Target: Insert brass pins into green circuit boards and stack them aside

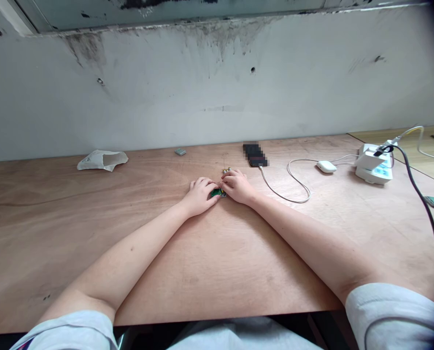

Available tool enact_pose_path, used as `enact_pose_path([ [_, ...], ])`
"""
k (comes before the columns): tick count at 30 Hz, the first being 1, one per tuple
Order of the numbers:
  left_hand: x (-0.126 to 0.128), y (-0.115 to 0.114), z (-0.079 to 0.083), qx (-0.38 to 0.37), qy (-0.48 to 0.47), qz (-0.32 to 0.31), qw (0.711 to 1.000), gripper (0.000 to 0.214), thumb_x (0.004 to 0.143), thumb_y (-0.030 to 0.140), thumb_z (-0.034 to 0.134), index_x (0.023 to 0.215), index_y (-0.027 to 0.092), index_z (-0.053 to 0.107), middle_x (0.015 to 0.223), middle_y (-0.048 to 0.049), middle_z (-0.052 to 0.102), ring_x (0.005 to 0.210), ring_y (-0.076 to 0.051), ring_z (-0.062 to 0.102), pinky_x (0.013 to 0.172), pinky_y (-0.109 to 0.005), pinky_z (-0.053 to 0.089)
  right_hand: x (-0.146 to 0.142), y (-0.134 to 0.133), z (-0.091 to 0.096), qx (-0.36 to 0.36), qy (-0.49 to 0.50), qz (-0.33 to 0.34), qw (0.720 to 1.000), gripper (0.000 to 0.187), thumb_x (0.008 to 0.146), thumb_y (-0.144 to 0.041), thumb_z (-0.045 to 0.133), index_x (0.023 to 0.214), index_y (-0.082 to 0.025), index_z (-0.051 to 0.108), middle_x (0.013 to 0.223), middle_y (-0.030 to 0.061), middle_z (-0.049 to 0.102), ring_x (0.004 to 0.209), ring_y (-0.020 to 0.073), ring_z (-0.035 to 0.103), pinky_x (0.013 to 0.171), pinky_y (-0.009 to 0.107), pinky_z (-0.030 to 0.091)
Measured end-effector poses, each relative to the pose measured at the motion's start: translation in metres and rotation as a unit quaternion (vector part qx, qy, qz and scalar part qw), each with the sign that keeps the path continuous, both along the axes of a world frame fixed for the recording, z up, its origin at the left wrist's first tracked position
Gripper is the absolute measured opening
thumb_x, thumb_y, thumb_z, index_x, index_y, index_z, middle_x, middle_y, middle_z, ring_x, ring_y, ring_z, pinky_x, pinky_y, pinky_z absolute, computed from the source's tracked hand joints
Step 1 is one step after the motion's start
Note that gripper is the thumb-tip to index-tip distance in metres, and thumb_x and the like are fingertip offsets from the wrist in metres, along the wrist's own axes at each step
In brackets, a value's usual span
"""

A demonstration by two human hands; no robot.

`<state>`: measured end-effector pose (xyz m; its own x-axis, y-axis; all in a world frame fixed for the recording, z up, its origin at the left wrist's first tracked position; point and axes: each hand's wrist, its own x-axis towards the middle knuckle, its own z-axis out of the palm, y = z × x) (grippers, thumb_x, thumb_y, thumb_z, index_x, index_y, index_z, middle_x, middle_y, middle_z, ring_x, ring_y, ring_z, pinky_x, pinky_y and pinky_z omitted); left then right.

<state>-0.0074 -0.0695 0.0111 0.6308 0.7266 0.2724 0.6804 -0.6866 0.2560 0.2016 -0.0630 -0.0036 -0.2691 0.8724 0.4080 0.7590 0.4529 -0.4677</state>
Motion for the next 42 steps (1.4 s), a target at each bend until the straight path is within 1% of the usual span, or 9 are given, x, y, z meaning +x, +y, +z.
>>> enact_pose_path([
  [5,0.000,0.000,0.000,0.000,0.008,0.003,1.000,0.033,0.097,0.046,0.056,0.122,0.026,0.067,0.132,-0.0086,0.061,0.128,-0.030,0.047,0.105,-0.048,0.038,-0.001,-0.003,0.002,0.008,-0.010,-0.021,1.000,0.025,0.096,-0.032,0.059,0.079,-0.021,0.072,0.110,0.0083,0.070,0.116,0.0272,0.052,0.094,0.042,0.039],
  [12,0.001,0.000,0.000,0.005,0.007,0.001,1.000,0.032,0.097,0.045,0.057,0.121,0.026,0.067,0.130,-0.0081,0.062,0.128,-0.030,0.048,0.104,-0.049,0.038,-0.004,-0.005,0.003,0.027,-0.041,-0.015,0.999,0.028,0.098,-0.031,0.056,0.078,-0.021,0.072,0.111,0.0093,0.070,0.114,0.0259,0.052,0.099,0.043,0.035],
  [21,0.001,0.000,-0.001,0.013,0.005,-0.004,1.000,0.032,0.097,0.045,0.057,0.121,0.026,0.066,0.131,-0.0081,0.061,0.128,-0.029,0.048,0.104,-0.049,0.038,-0.005,-0.006,0.006,0.010,-0.055,-0.058,0.997,0.034,0.100,-0.035,0.052,0.074,-0.020,0.068,0.105,0.0086,0.070,0.110,0.0247,0.052,0.097,0.042,0.032],
  [27,0.001,0.000,0.000,0.009,0.002,0.000,1.000,0.032,0.096,0.046,0.058,0.119,0.025,0.067,0.131,-0.0085,0.061,0.129,-0.030,0.047,0.106,-0.049,0.038,-0.007,-0.010,0.008,0.009,-0.087,-0.035,0.996,0.026,0.100,-0.032,0.051,0.085,-0.021,0.070,0.108,0.0090,0.069,0.113,0.0251,0.050,0.099,0.042,0.032],
  [31,0.000,0.000,0.001,0.007,-0.004,0.013,1.000,0.038,0.097,0.047,0.054,0.126,0.024,0.064,0.136,-0.0091,0.060,0.133,-0.030,0.045,0.110,-0.049,0.036,-0.006,-0.012,0.010,0.017,-0.073,-0.045,0.996,0.024,0.102,-0.035,0.049,0.101,-0.022,0.068,0.119,0.0105,0.067,0.118,0.0272,0.049,0.099,0.045,0.033],
  [34,-0.001,0.001,-0.001,0.009,0.002,0.052,0.999,0.049,0.099,0.050,0.049,0.138,0.022,0.057,0.148,-0.0117,0.052,0.143,-0.031,0.037,0.116,-0.051,0.031,0.001,-0.011,0.012,0.028,-0.066,-0.033,0.997,0.027,0.104,-0.037,0.044,0.108,-0.023,0.067,0.127,0.0110,0.065,0.122,0.0282,0.047,0.102,0.047,0.033],
  [37,-0.002,0.002,-0.006,-0.002,0.039,0.085,0.996,0.061,0.099,0.059,0.043,0.148,0.022,0.050,0.161,-0.0129,0.038,0.152,-0.036,0.022,0.118,-0.058,0.026,0.010,-0.010,0.015,0.031,-0.085,0.005,0.996,0.029,0.103,-0.040,0.046,0.115,-0.024,0.067,0.137,0.0113,0.059,0.131,0.0298,0.042,0.108,0.050,0.031],
  [39,0.000,0.004,-0.009,-0.016,0.063,0.095,0.993,0.065,0.101,0.061,0.035,0.151,0.023,0.047,0.165,-0.0129,0.031,0.155,-0.037,0.015,0.119,-0.061,0.022,0.014,-0.010,0.015,0.029,-0.090,0.008,0.996,0.031,0.102,-0.042,0.047,0.119,-0.024,0.066,0.143,0.0117,0.055,0.137,0.0306,0.037,0.111,0.052,0.029],
  [42,0.002,0.005,-0.010,-0.036,0.084,0.102,0.991,0.067,0.102,0.062,0.029,0.155,0.022,0.044,0.167,-0.0132,0.026,0.156,-0.038,0.011,0.121,-0.062,0.017,0.014,-0.010,0.013,0.024,-0.086,0.006,0.996,0.030,0.101,-0.046,0.050,0.111,-0.023,0.068,0.143,0.0120,0.055,0.140,0.0317,0.034,0.111,0.055,0.028],
])
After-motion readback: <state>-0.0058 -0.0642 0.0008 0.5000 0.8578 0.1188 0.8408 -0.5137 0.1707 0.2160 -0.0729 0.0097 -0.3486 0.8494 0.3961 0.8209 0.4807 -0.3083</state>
